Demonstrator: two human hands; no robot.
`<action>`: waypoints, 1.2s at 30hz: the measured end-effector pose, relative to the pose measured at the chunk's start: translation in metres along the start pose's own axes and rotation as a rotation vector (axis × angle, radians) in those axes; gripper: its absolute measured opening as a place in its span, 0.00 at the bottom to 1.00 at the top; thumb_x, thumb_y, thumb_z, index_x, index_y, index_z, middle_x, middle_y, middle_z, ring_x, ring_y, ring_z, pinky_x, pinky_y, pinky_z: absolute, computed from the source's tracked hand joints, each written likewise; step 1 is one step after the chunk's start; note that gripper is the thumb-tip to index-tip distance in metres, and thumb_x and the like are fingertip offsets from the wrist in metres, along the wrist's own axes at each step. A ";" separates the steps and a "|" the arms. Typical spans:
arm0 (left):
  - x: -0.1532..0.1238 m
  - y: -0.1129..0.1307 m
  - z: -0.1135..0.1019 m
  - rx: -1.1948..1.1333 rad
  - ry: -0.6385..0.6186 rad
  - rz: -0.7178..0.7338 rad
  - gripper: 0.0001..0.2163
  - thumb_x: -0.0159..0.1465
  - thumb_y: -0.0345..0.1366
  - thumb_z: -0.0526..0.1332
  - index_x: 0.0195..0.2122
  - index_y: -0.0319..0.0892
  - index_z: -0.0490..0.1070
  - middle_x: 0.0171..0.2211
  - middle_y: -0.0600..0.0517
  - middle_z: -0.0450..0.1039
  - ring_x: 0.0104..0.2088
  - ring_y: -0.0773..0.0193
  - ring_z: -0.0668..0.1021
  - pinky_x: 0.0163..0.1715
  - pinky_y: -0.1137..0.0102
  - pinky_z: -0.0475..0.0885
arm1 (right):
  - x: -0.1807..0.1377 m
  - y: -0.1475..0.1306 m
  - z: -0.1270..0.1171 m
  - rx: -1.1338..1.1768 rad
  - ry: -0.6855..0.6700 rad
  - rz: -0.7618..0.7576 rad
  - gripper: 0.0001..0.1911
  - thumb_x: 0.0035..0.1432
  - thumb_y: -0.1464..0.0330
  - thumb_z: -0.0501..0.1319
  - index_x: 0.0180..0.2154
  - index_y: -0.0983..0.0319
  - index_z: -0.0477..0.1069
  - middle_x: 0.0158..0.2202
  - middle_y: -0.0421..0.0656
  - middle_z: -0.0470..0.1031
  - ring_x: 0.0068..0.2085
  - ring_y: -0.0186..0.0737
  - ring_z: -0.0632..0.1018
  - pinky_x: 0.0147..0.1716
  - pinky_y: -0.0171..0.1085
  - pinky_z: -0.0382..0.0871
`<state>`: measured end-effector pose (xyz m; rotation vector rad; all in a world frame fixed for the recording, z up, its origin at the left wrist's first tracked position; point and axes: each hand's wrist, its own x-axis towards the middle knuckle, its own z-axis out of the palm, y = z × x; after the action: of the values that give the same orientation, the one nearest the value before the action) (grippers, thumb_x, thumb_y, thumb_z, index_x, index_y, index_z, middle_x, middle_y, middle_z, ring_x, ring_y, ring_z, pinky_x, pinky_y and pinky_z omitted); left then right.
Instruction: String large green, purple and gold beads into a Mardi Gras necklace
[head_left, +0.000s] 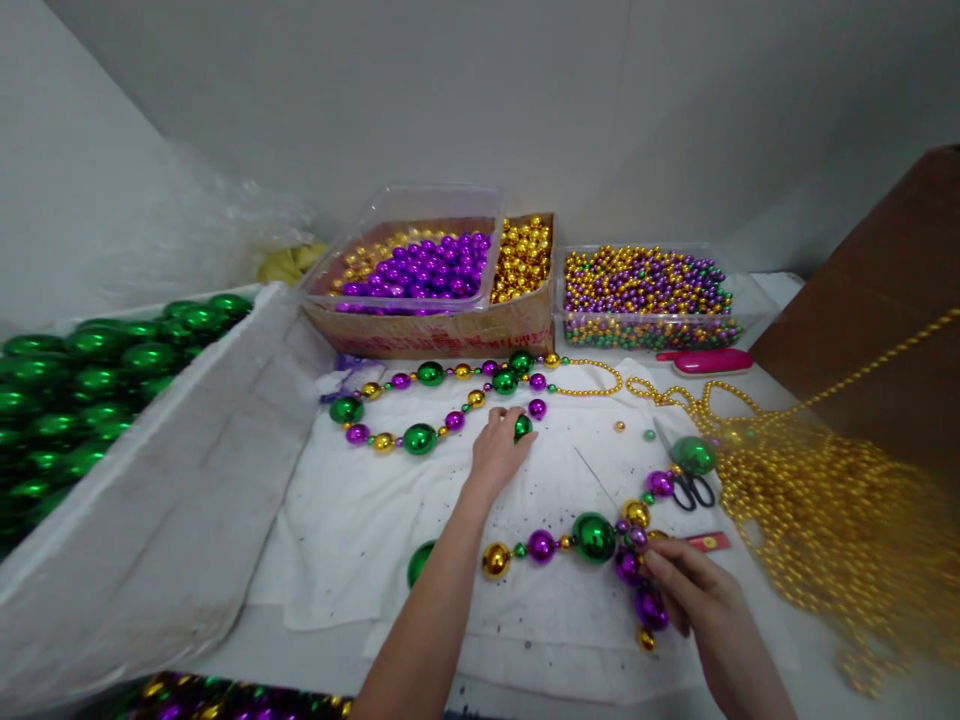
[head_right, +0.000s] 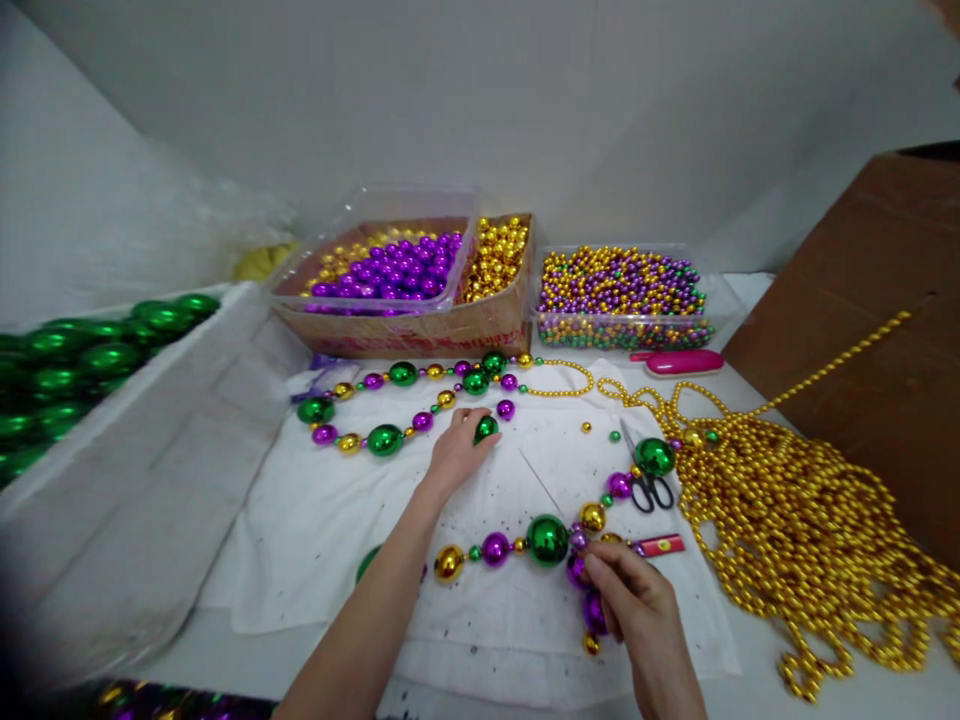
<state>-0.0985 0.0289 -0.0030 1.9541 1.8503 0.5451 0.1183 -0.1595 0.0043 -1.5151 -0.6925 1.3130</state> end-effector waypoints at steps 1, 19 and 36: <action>-0.001 0.003 0.001 0.001 -0.010 0.006 0.17 0.60 0.43 0.58 0.51 0.49 0.66 0.50 0.46 0.64 0.45 0.51 0.74 0.44 0.62 0.65 | 0.000 -0.001 0.001 0.010 -0.004 -0.016 0.20 0.46 0.55 0.68 0.35 0.65 0.75 0.21 0.38 0.67 0.18 0.26 0.60 0.16 0.28 0.50; -0.024 0.026 -0.016 -1.149 -0.331 -0.136 0.14 0.61 0.44 0.57 0.42 0.40 0.68 0.41 0.43 0.74 0.39 0.55 0.79 0.37 0.64 0.73 | -0.014 -0.018 -0.007 0.178 -0.169 0.040 0.14 0.48 0.59 0.68 0.29 0.63 0.72 0.20 0.40 0.70 0.21 0.32 0.67 0.20 0.30 0.60; -0.051 0.045 0.002 -2.055 -0.444 -0.428 0.09 0.62 0.32 0.57 0.42 0.35 0.70 0.44 0.41 0.75 0.52 0.52 0.73 0.52 0.62 0.70 | -0.023 -0.008 0.005 -0.144 -0.073 -0.024 0.19 0.44 0.51 0.65 0.24 0.61 0.70 0.19 0.36 0.62 0.20 0.31 0.63 0.17 0.29 0.51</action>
<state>-0.0618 -0.0239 0.0188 0.1854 0.5044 1.0326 0.1088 -0.1751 0.0208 -1.5741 -0.8655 1.3293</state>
